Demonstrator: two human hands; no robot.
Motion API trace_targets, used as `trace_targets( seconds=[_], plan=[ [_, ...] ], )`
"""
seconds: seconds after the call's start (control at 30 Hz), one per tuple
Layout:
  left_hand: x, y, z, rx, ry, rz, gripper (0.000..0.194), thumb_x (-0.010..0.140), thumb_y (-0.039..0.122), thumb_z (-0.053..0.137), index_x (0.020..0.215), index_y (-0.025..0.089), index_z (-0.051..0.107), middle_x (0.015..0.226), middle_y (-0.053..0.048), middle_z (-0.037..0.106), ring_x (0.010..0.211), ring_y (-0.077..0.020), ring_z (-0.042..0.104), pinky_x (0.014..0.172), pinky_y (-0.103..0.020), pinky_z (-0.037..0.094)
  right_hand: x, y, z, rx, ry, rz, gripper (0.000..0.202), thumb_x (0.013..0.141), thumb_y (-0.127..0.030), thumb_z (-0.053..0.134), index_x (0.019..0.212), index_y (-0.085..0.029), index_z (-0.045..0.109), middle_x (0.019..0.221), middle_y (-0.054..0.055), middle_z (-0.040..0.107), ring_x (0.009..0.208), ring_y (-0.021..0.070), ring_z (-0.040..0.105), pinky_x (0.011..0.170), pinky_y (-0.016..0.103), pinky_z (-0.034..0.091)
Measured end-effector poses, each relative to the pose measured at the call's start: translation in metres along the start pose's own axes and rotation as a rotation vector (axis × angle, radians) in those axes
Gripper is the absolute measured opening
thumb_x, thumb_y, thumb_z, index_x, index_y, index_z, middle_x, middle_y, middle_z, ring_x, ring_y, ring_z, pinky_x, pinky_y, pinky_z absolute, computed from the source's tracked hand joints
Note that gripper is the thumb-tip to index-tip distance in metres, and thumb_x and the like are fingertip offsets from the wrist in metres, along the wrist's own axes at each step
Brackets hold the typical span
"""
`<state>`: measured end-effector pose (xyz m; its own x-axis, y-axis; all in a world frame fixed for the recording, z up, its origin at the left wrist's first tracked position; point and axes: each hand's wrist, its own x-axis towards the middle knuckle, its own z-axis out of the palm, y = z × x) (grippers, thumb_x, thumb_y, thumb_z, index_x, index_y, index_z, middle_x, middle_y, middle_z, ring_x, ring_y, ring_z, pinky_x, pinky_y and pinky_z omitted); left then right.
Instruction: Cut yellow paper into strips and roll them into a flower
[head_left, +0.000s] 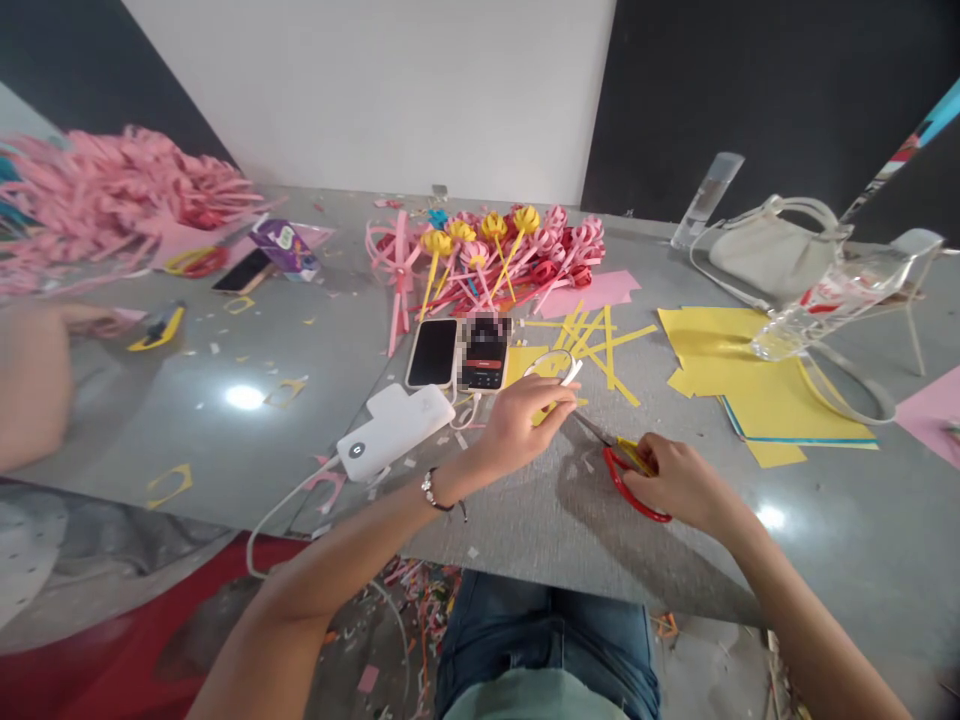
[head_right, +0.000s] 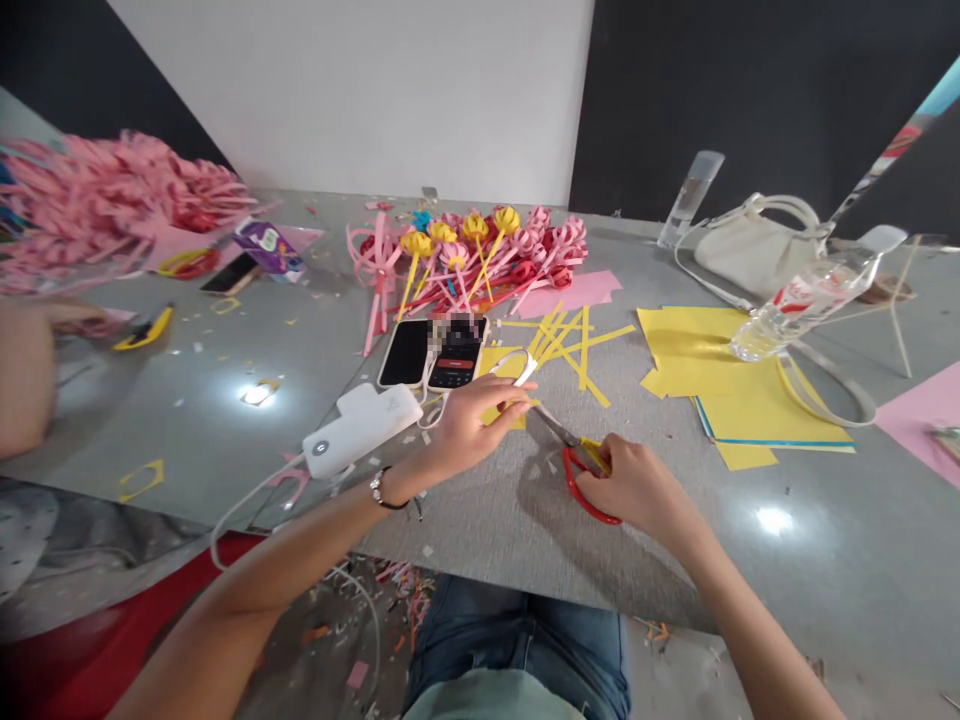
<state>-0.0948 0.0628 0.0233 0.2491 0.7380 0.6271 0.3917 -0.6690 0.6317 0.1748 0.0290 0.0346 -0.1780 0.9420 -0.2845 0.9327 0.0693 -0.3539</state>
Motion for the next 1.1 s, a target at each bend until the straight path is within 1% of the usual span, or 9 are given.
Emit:
trace_targets(
  seconds=[0.07,0.13,0.27,0.33,0.43,0.53,0.63,0.83,1.1],
  plan=[
    [0.001,0.002,-0.001,-0.052,0.028,-0.018,0.011,0.103,0.024,0.067,0.102,0.021,0.077,0.117,-0.007,0.083,0.096,-0.0173,0.076,0.087,-0.035,0.06,0.009,0.01,-0.004,0.121,0.031,-0.026,0.023,0.088,-0.043,0.065,0.089,-0.023,0.053,0.08,0.004,0.067,0.067,0.0188,0.058,0.062,0.03,0.037],
    [0.002,0.005,-0.001,-0.093,0.049,-0.032,0.011,0.103,0.025,0.067,0.104,0.022,0.078,0.115,-0.007,0.083,0.093,-0.0167,0.075,0.085,-0.034,0.06,0.015,0.016,-0.007,0.243,0.096,-0.062,0.031,0.087,-0.046,0.07,0.095,-0.024,0.05,0.077,0.0,0.061,0.066,0.0174,0.053,0.062,0.03,0.038],
    [0.002,0.008,-0.002,-0.157,0.048,-0.09,0.014,0.102,0.029,0.068,0.109,0.022,0.079,0.114,-0.008,0.083,0.087,-0.0155,0.072,0.082,-0.034,0.059,0.016,0.017,-0.008,0.387,0.157,-0.19,0.041,0.084,-0.049,0.077,0.101,-0.025,0.047,0.074,-0.006,0.049,0.066,0.0155,0.045,0.064,0.029,0.038],
    [0.001,0.008,-0.002,-0.201,0.033,-0.134,0.015,0.102,0.03,0.068,0.108,0.021,0.078,0.115,-0.008,0.083,0.087,-0.0154,0.071,0.08,-0.033,0.058,0.013,0.015,-0.003,0.395,0.169,-0.254,0.041,0.085,-0.048,0.078,0.102,-0.025,0.049,0.076,-0.006,0.048,0.067,0.0156,0.045,0.066,0.029,0.038],
    [0.001,0.008,-0.004,-0.263,-0.01,-0.18,0.014,0.102,0.031,0.068,0.103,0.02,0.078,0.114,-0.009,0.082,0.086,-0.0144,0.071,0.077,-0.031,0.058,0.008,0.012,0.007,0.391,0.224,-0.246,0.036,0.087,-0.045,0.076,0.103,-0.023,0.052,0.075,-0.006,0.046,0.068,0.0152,0.043,0.065,0.029,0.037],
    [0.002,0.01,-0.005,-0.295,-0.038,-0.163,0.013,0.102,0.028,0.068,0.098,0.02,0.077,0.111,-0.009,0.082,0.085,-0.0137,0.071,0.075,-0.03,0.057,0.006,0.011,0.014,0.376,0.222,-0.245,0.028,0.091,-0.041,0.072,0.103,-0.023,0.054,0.076,-0.005,0.046,0.067,0.0146,0.042,0.064,0.028,0.035],
    [0.003,0.011,-0.004,-0.297,-0.052,-0.118,0.009,0.1,0.024,0.069,0.096,0.019,0.075,0.106,-0.009,0.083,0.081,-0.0127,0.069,0.07,-0.028,0.055,0.004,0.01,0.016,0.357,0.207,-0.272,0.025,0.091,-0.038,0.072,0.102,-0.022,0.054,0.075,-0.006,0.045,0.067,0.0143,0.04,0.063,0.027,0.034],
    [0.002,0.008,0.0,-0.252,-0.069,-0.103,0.011,0.1,0.026,0.069,0.097,0.019,0.076,0.095,-0.007,0.08,0.077,-0.0132,0.067,0.07,-0.029,0.055,0.002,0.011,0.02,0.385,0.203,-0.306,0.026,0.09,-0.034,0.074,0.091,-0.023,0.051,0.071,-0.007,0.039,0.065,0.0126,0.033,0.06,0.027,0.031],
    [0.003,0.008,-0.001,-0.229,-0.063,-0.092,0.011,0.1,0.024,0.068,0.094,0.019,0.075,0.089,-0.006,0.079,0.074,-0.0121,0.066,0.066,-0.027,0.053,0.001,0.011,0.024,0.409,0.234,-0.328,0.035,0.091,-0.038,0.076,0.079,-0.022,0.047,0.065,-0.008,0.033,0.061,0.0108,0.029,0.056,0.026,0.027]
  ],
)
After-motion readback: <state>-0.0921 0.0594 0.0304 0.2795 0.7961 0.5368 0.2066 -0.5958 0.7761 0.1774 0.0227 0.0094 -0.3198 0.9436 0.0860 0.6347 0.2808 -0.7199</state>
